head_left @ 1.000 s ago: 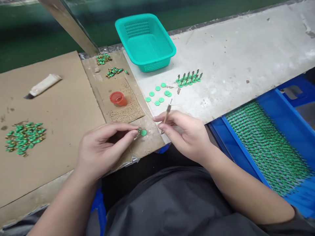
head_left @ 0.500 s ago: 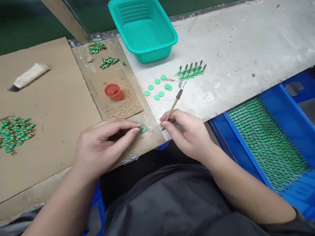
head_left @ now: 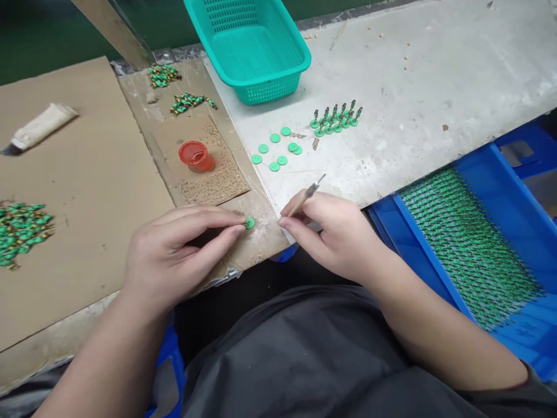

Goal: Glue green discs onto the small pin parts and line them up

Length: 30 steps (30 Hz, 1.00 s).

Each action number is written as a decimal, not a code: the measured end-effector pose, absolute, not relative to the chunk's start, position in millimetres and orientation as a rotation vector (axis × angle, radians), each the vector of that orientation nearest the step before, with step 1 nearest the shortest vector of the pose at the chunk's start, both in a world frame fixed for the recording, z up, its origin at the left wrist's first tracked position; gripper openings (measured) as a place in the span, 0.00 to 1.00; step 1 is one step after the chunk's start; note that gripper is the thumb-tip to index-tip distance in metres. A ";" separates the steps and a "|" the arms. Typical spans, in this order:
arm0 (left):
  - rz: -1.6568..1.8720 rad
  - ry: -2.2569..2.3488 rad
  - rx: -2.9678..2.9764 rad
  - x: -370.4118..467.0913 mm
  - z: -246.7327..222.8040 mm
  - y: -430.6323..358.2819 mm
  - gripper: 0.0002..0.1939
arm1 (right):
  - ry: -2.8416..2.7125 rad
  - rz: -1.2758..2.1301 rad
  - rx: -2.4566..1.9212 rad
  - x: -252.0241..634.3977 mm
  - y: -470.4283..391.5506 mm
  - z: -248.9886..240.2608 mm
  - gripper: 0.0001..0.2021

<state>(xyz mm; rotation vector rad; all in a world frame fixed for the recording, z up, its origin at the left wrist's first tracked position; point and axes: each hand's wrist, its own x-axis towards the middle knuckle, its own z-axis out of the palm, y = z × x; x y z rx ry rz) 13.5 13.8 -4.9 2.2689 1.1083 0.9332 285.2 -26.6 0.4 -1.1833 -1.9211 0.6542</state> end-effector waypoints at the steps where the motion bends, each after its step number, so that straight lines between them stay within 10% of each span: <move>1: 0.926 1.120 2.261 13.7 -4.4 13.6 0.05 | -1.924 0.671 -1.187 284.9 -26.8 1.4 0.06; 30: 0.916 1.223 2.235 15.0 -9.7 9.7 0.06 | -1.885 0.616 -1.162 244.0 -7.8 -16.5 0.14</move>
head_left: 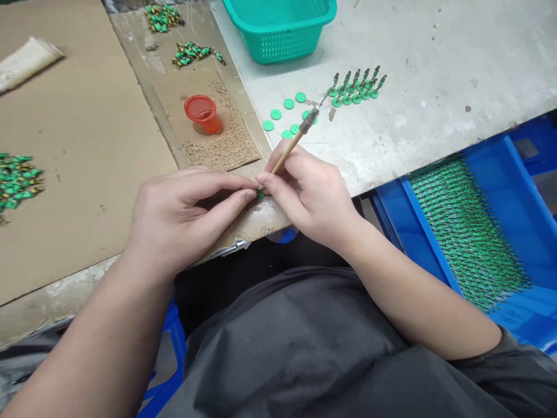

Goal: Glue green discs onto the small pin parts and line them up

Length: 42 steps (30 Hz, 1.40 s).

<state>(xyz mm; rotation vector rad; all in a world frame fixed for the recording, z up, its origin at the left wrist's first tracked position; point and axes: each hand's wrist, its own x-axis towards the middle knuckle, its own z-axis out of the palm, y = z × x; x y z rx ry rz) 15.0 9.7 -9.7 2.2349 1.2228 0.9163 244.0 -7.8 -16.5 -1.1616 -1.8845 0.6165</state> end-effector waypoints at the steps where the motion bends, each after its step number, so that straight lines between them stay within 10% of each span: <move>1: 0.918 1.220 2.234 15.0 -9.8 9.7 0.06 | -1.897 0.614 -1.170 243.6 -7.7 -15.6 0.14; 42: 0.973 1.119 2.265 16.1 -6.2 9.4 0.04 | -1.941 0.653 -1.084 241.2 -11.9 -22.7 0.14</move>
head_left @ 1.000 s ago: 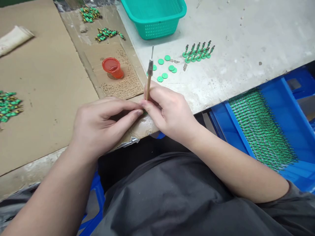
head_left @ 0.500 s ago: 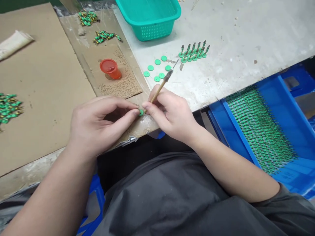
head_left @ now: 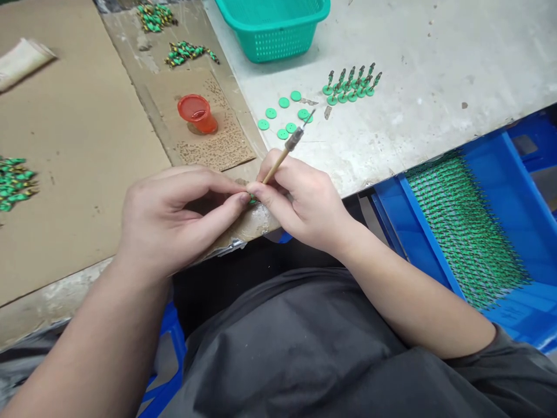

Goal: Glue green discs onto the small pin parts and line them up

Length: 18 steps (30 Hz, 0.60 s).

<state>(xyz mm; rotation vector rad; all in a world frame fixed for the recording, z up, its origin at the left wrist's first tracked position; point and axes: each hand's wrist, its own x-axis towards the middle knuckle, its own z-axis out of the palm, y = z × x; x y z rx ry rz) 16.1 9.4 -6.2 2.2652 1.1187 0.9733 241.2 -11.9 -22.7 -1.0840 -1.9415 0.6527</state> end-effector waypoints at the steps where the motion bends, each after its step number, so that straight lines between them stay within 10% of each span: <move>1: 0.978 1.124 2.268 16.1 -6.5 9.3 0.04 | -1.938 0.646 -1.060 240.7 -11.5 -23.6 0.13; 18: 0.964 1.120 2.266 13.0 -7.5 10.1 0.07 | -1.966 0.555 -0.978 225.8 -6.8 -22.2 0.12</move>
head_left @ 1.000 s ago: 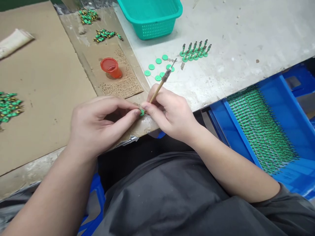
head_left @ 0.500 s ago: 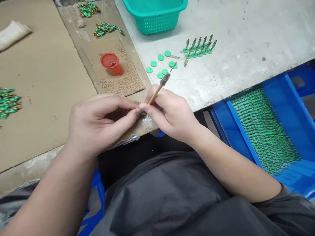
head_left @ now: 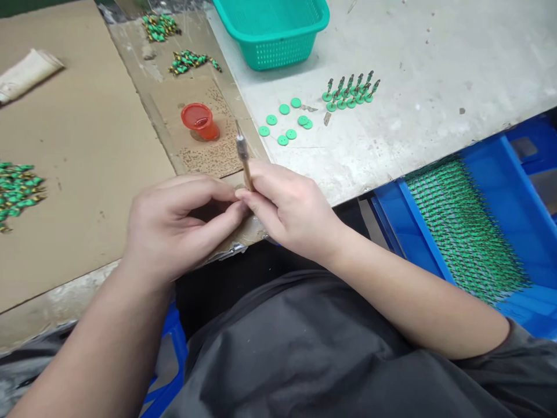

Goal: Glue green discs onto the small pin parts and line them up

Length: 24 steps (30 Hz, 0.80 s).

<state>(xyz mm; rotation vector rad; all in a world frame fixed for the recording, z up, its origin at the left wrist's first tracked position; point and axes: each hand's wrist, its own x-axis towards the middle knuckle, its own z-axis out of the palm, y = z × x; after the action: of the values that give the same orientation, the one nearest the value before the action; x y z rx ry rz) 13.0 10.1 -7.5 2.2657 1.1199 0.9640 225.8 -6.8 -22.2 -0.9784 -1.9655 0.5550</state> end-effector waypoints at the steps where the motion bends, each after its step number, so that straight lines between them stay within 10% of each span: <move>1: 0.959 1.129 2.253 13.0 -6.8 10.2 0.07 | -1.954 0.576 -0.999 225.9 -6.7 -21.6 0.13; 24: 1.066 0.930 1.298 6.6 63.0 -4.3 0.13 | -1.449 0.919 -1.279 258.9 -24.0 -28.7 0.15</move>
<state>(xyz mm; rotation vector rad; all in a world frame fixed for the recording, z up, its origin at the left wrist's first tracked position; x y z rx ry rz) 6.6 -4.3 63.0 1.2976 0.9301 1.0658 258.9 -24.0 -28.7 -1.2787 -1.4485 0.9188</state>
